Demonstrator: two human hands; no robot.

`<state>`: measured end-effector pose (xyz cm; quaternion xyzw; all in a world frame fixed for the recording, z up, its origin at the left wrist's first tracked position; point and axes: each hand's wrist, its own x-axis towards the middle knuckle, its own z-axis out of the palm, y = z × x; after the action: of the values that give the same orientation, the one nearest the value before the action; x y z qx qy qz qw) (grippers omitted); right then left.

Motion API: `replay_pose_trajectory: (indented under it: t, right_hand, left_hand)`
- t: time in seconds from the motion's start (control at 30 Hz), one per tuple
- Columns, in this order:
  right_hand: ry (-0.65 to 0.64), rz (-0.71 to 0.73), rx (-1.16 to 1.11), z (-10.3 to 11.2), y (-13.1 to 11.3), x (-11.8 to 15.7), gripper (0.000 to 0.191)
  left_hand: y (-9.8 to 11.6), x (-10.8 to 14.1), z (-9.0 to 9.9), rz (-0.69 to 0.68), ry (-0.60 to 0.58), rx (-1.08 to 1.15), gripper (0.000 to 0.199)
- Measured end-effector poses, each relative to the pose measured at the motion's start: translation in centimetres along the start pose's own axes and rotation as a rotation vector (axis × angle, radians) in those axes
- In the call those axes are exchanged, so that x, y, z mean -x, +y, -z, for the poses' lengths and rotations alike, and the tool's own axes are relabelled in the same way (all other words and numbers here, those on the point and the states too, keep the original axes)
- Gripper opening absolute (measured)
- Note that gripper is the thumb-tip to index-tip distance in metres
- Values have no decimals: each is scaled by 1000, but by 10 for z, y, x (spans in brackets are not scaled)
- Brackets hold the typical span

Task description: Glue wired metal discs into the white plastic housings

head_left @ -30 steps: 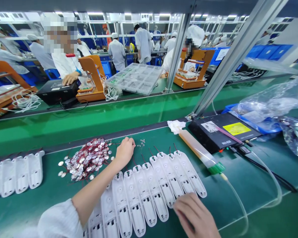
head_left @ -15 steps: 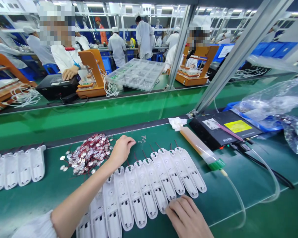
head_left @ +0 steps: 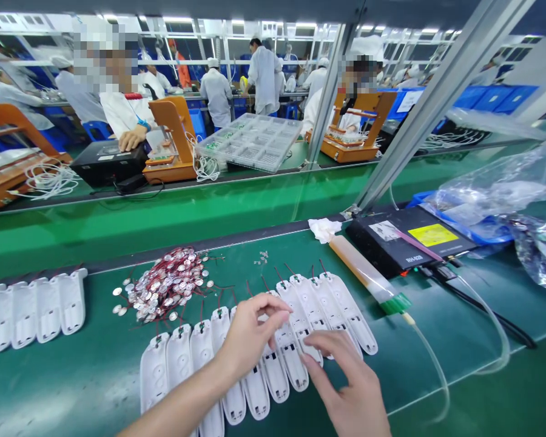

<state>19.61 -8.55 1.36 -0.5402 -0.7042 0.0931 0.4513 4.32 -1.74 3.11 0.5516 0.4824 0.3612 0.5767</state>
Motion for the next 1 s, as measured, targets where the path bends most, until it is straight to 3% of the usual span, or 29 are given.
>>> replay_pose_trajectory:
  t: [0.1, 0.23, 0.37, 0.43, 0.53, 0.63, 0.73, 0.87, 1.0]
  right_hand:
    - [58, -120, -68, -13, -8, -9, 8]
    - [49, -194, -153, -20, -12, -11, 5]
    - [43, -209, -214, -15, -7, -7, 8]
    - [20, -202, -226, -10, -1, -4, 7]
    - [38, -159, -158, 0, 12, -1, 6]
    - [58, -94, -63, 11, 21, 1, 8]
    - [11, -42, -3, 16, 21, 6, 6]
    - [-116, 92, 19, 9, 9, 18, 11]
    - [-162, 287, 172, -6, -3, 29, 24]
  left_hand:
    - [3, 9, -11, 36, 39, 169, 26]
    - [-1, 20, -19, -21, 97, 178, 22]
    - [-10, 22, -18, -204, 71, -13, 14]
    - [-14, 10, -9, -283, 23, -244, 8]
    - [-21, -25, 15, -294, 97, -630, 9]
    - [-29, -66, 38, -248, 174, -751, 14]
    - [-37, -91, 46, -215, 182, -829, 14]
    - [-42, -98, 44, -190, 170, -870, 17]
    - [-39, -92, 52, -173, 193, -838, 16]
